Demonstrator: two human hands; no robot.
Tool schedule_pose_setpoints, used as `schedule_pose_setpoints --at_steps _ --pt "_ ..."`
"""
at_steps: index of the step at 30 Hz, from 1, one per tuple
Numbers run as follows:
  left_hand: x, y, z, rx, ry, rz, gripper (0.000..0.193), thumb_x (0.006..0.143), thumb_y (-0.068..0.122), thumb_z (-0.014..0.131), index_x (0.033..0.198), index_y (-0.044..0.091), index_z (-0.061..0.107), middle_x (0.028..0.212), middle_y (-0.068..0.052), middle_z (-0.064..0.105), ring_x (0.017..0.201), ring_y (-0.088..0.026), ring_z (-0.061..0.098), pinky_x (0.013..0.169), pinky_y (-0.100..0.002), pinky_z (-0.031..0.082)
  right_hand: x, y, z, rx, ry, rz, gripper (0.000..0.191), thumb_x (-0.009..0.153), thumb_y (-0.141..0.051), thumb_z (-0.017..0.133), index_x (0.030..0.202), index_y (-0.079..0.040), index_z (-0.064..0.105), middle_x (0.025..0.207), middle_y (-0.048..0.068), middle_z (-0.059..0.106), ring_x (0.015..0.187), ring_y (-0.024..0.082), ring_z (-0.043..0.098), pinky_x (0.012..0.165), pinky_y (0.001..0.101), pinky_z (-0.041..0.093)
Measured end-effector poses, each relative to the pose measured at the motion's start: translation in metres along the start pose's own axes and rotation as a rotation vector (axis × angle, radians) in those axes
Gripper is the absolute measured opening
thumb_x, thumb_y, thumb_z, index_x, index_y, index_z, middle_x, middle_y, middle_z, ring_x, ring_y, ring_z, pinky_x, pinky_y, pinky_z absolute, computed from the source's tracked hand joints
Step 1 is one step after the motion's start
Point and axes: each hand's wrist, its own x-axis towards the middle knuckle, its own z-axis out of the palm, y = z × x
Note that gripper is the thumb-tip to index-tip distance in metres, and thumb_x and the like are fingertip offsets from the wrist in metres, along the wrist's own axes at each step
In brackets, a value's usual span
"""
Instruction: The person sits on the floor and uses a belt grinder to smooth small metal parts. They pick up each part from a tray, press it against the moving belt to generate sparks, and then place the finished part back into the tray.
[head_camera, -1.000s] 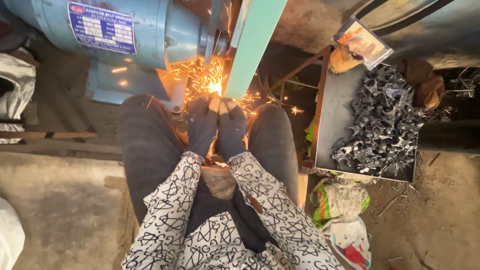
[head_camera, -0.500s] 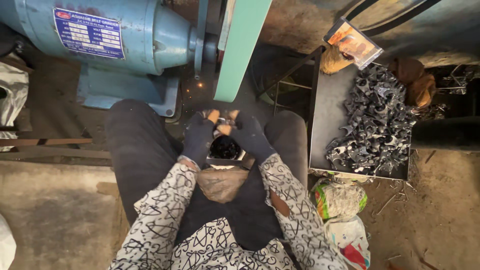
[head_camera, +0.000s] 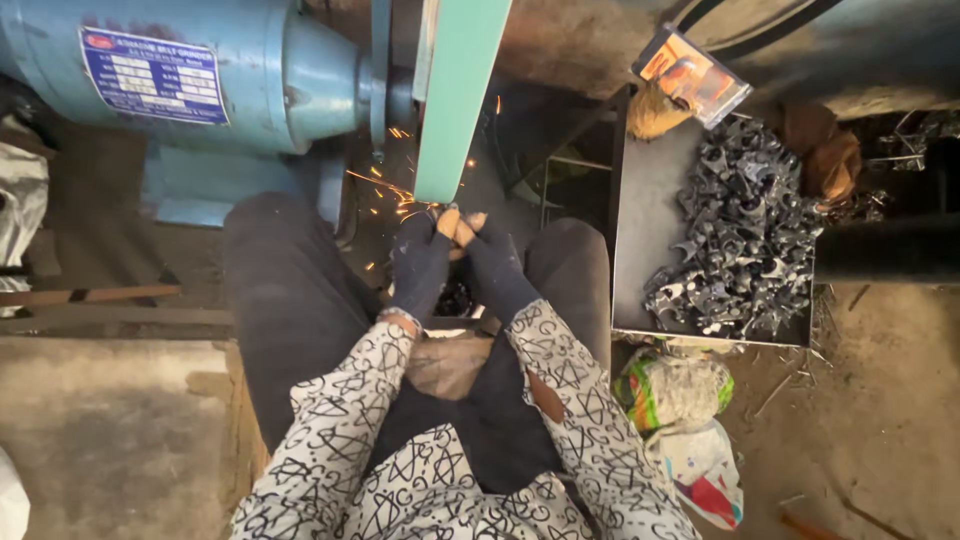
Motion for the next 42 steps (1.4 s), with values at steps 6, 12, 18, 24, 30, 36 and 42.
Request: schedule_pose_setpoints --at_steps 6,12,18,24,30,36,42 --pt "0.009 -0.005 -0.026 0.075 -0.07 -0.025 0.029 0.097 0.029 0.065 0.104 0.002 0.072 0.091 -0.006 0.078 0.079 -0.012 0.072 0.069 -0.029 0.057 -0.009 0.01 0.019 0.269 -0.177 0.081 0.022 0.106 -0.016 0.061 0.123 -0.002 0.062 0.109 0.005 0.066 0.098 0.015 0.064 0.085 0.0305 0.054" --pt "0.018 -0.01 -0.036 0.243 0.027 0.068 0.027 0.099 0.028 0.066 0.106 0.003 0.072 0.091 -0.009 0.076 0.081 -0.014 0.07 0.072 -0.03 0.054 -0.002 0.015 0.043 0.483 -0.169 0.143 0.034 0.097 -0.018 0.059 0.129 -0.005 0.058 0.118 0.004 0.066 0.107 0.016 0.065 0.095 0.0322 0.054" --pt "0.013 -0.014 -0.032 -0.006 -0.126 0.095 0.026 0.103 0.027 0.059 0.107 0.003 0.068 0.099 -0.005 0.076 0.083 -0.011 0.068 0.073 -0.028 0.055 0.0 0.008 0.029 0.274 -0.126 -0.009 0.022 0.105 -0.015 0.064 0.12 0.001 0.067 0.102 0.003 0.067 0.089 0.011 0.059 0.08 0.0286 0.049" --pt "0.015 -0.026 -0.034 0.031 0.033 0.062 0.027 0.104 0.028 0.059 0.112 0.003 0.066 0.092 -0.006 0.069 0.079 -0.01 0.061 0.068 -0.03 0.051 0.005 0.02 0.056 -0.29 0.276 -0.168 0.016 0.098 -0.014 0.064 0.101 0.0 0.07 0.085 0.003 0.07 0.077 0.008 0.062 0.067 0.0265 0.051" --pt "-0.001 -0.015 -0.042 -0.074 0.021 -0.018 0.029 0.105 0.029 0.059 0.122 0.005 0.061 0.099 -0.007 0.068 0.087 -0.01 0.063 0.074 -0.03 0.052 0.013 -0.008 0.033 -0.373 -0.079 -0.068 0.02 0.095 -0.01 0.069 0.111 0.002 0.072 0.089 0.006 0.072 0.08 0.011 0.065 0.071 0.0267 0.053" --pt "-0.016 0.007 -0.042 0.16 -0.064 -0.198 0.035 0.087 0.026 0.076 0.106 -0.002 0.068 0.095 -0.012 0.075 0.085 -0.017 0.071 0.072 -0.033 0.054 -0.019 -0.031 0.01 -0.467 -0.306 -0.19 0.056 0.081 -0.002 0.073 0.136 0.001 0.059 0.122 0.005 0.067 0.111 0.011 0.062 0.096 0.0275 0.05" --pt "-0.016 -0.008 -0.047 -0.558 -0.207 -0.227 0.03 0.103 0.023 0.059 0.121 0.0 0.069 0.105 -0.008 0.074 0.093 -0.014 0.07 0.08 -0.03 0.058 -0.019 -0.016 0.016 -0.226 -0.324 -0.064 0.043 0.092 -0.009 0.072 0.133 0.0 0.062 0.119 0.007 0.069 0.11 0.015 0.065 0.098 0.0311 0.052"
